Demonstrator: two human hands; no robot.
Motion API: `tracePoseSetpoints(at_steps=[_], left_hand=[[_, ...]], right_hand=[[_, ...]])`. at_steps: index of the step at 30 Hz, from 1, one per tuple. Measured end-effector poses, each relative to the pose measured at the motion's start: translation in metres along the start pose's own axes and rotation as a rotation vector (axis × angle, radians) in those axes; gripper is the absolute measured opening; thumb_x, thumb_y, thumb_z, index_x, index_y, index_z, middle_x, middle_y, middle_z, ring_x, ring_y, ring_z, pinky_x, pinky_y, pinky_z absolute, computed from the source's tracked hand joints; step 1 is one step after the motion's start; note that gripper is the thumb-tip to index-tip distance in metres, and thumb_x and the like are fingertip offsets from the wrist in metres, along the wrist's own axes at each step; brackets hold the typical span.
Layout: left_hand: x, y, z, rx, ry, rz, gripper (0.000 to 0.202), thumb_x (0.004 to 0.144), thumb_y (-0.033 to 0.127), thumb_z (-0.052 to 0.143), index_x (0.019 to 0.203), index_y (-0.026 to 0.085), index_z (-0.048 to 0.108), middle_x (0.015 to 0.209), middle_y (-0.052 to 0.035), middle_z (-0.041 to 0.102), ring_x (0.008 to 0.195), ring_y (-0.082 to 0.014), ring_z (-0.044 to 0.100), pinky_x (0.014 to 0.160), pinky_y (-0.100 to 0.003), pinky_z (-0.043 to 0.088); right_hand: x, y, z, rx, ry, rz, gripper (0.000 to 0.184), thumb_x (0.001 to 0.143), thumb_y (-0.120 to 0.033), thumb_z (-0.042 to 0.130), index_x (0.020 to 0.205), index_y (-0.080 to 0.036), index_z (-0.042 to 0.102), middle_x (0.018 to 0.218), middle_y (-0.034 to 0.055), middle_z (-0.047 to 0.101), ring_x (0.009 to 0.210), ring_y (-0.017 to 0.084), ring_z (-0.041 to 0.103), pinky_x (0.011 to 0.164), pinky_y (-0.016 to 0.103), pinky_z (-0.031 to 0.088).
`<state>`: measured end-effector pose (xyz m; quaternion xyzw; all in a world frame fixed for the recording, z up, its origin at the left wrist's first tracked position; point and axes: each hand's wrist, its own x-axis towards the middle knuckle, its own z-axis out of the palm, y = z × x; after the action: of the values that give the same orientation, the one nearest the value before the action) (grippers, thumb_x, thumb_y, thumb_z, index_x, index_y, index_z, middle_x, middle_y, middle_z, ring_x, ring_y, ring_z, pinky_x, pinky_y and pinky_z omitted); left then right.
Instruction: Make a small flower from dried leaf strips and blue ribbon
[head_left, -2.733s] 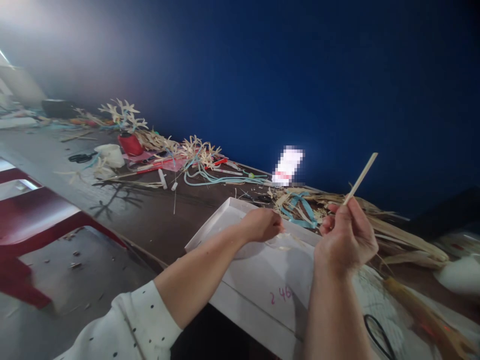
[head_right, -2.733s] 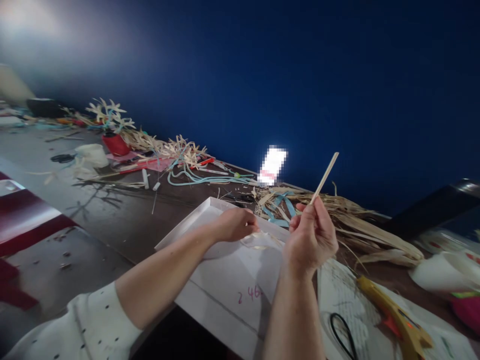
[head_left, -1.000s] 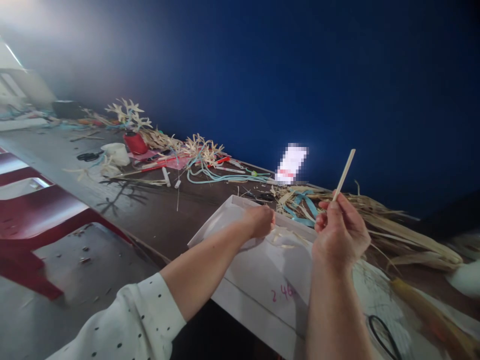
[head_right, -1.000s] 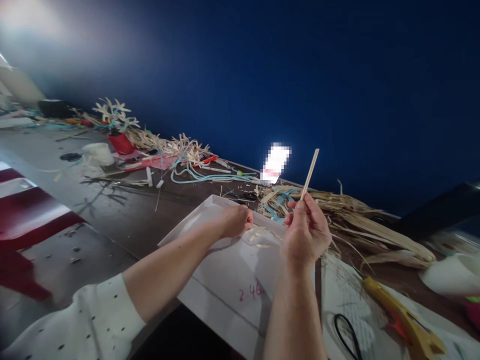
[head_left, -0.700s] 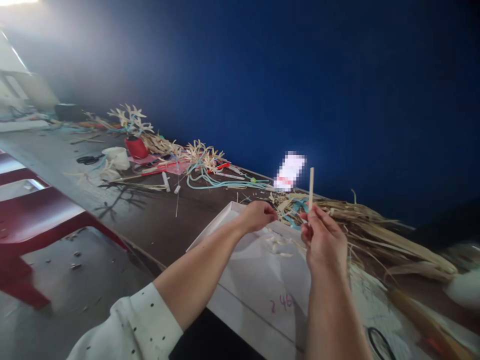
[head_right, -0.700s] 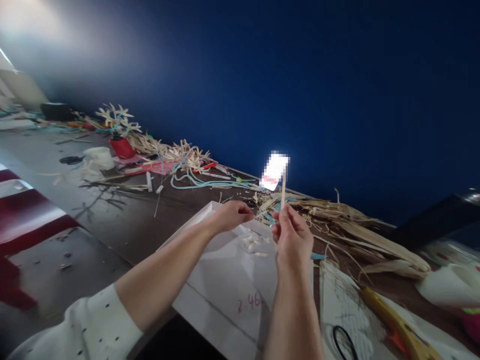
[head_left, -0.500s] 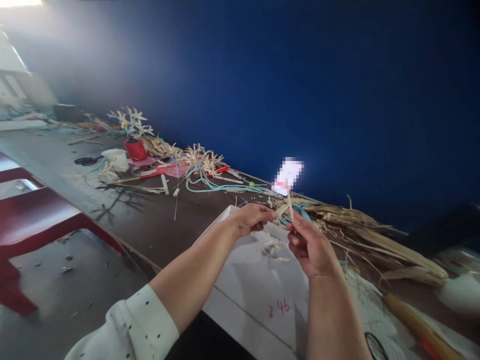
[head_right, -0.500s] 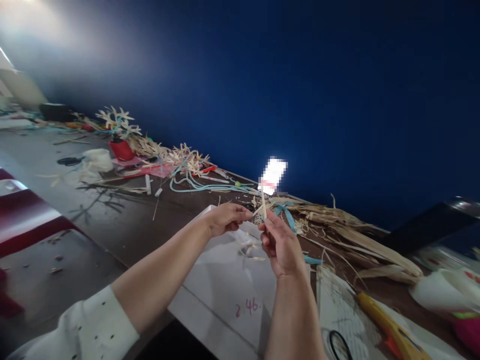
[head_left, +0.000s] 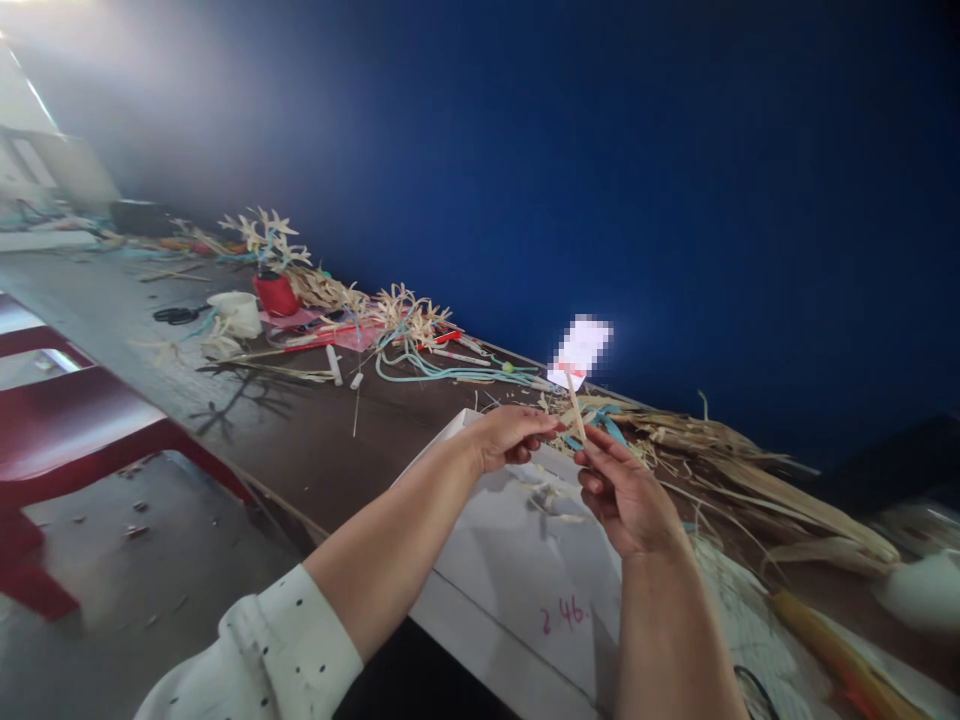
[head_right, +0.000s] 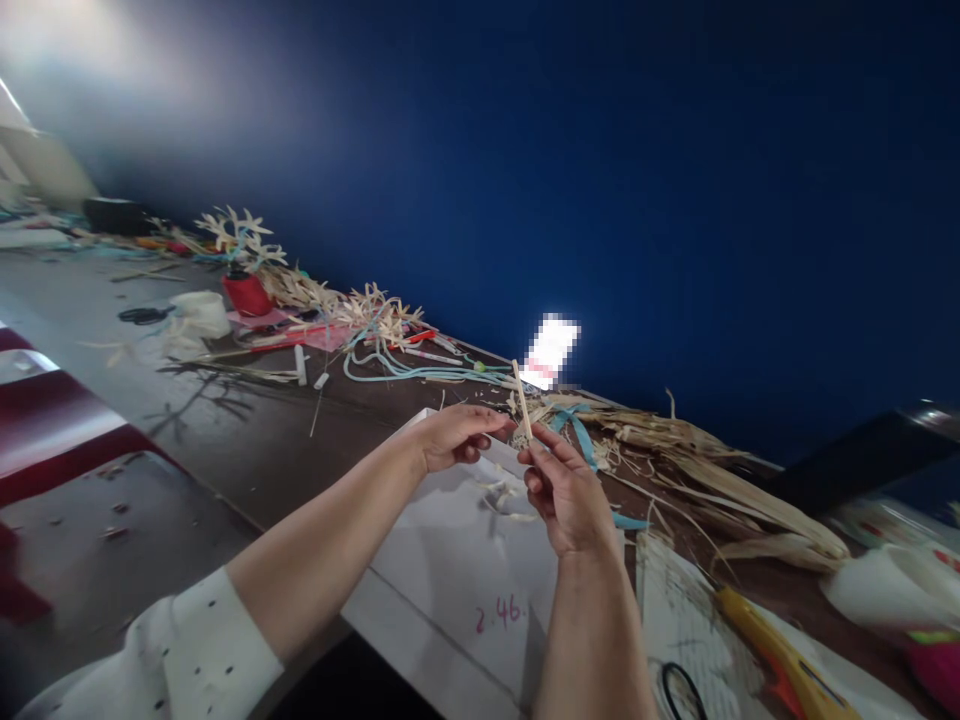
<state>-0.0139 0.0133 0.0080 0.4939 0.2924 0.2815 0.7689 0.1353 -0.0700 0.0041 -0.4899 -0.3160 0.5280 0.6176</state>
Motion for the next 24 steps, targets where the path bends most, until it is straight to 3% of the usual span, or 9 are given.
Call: tracePoseSetpoints(at_steps=[6,14,20,24], left_hand=[[0.0002,-0.0029,0.0028,0.258,0.070,0.068,0.045,0.057,0.048,0.074,0.086,0.014,0.066,0.083,-0.0038,0.062,0.063,-0.0066,0.042,0.049,-0.017,0.030],[-0.0009,-0.0023,0.0037,0.437,0.122,0.172,0.036,0.068,0.042,0.064,0.092,0.015,0.067,0.074,-0.0011,0.060,0.063,-0.0076,0.046,0.052,-0.018,0.034],[-0.0042,0.0005,0.0078,0.598,0.197,0.281,0.028,0.071,0.037,0.060,0.085,0.015,0.069,0.076,0.0000,0.064,0.069,-0.0094,0.052,0.065,-0.020,0.039],[-0.0064,0.0004,0.0082,0.622,0.148,0.258,0.031,0.074,0.041,0.057,0.088,0.015,0.067,0.074,0.0003,0.062,0.064,-0.0082,0.049,0.061,-0.019,0.039]], right_hand=[[-0.0002,-0.0001,0.0010,-0.040,0.029,0.017,0.051,0.057,-0.031,0.078,0.105,-0.023,0.063,0.067,-0.0024,0.060,0.044,0.004,0.042,0.038,0.013,0.025],[-0.0018,0.0003,0.0045,-0.086,0.029,0.051,0.052,0.058,-0.032,0.078,0.106,-0.022,0.062,0.067,-0.0012,0.062,0.043,0.004,0.041,0.038,0.012,0.025],[0.0008,0.0037,0.0051,-0.210,0.113,-0.023,0.050,0.055,-0.037,0.078,0.101,-0.019,0.066,0.069,0.0020,0.064,0.043,0.005,0.043,0.037,0.014,0.024],[0.0031,0.0059,0.0026,-0.234,0.124,-0.056,0.050,0.056,-0.038,0.077,0.101,-0.020,0.067,0.069,0.0022,0.064,0.043,0.005,0.043,0.037,0.014,0.025]])
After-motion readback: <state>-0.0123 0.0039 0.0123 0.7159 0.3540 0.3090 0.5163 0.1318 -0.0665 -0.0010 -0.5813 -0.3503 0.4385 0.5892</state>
